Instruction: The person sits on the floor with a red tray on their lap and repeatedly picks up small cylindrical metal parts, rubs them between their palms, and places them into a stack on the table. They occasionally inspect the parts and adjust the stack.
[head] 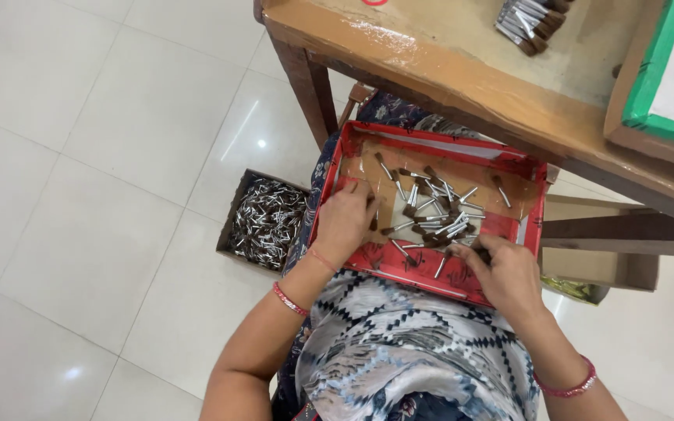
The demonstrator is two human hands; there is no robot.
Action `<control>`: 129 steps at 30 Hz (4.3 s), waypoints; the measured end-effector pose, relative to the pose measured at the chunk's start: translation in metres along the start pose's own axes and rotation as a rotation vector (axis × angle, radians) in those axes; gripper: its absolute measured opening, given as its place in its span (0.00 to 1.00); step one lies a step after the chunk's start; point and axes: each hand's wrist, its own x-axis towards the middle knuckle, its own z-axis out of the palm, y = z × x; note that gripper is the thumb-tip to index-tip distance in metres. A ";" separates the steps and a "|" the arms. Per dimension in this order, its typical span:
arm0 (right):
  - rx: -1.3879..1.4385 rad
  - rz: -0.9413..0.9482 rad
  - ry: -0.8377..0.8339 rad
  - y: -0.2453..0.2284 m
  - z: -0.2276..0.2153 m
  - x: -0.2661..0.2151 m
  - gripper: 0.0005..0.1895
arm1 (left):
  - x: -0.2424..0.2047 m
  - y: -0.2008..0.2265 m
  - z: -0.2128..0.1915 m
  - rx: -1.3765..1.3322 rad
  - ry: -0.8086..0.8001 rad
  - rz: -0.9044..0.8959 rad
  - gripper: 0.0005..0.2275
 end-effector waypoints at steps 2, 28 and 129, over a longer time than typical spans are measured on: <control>-0.155 -0.066 0.100 0.001 0.003 0.006 0.21 | 0.001 -0.015 0.031 0.153 -0.106 -0.006 0.12; 0.578 -0.127 0.132 -0.036 0.058 0.000 0.21 | -0.036 0.060 0.000 -0.456 0.002 0.091 0.06; -0.278 -0.638 0.612 -0.080 -0.137 0.162 0.29 | -0.008 0.017 -0.027 -0.296 -0.190 0.320 0.06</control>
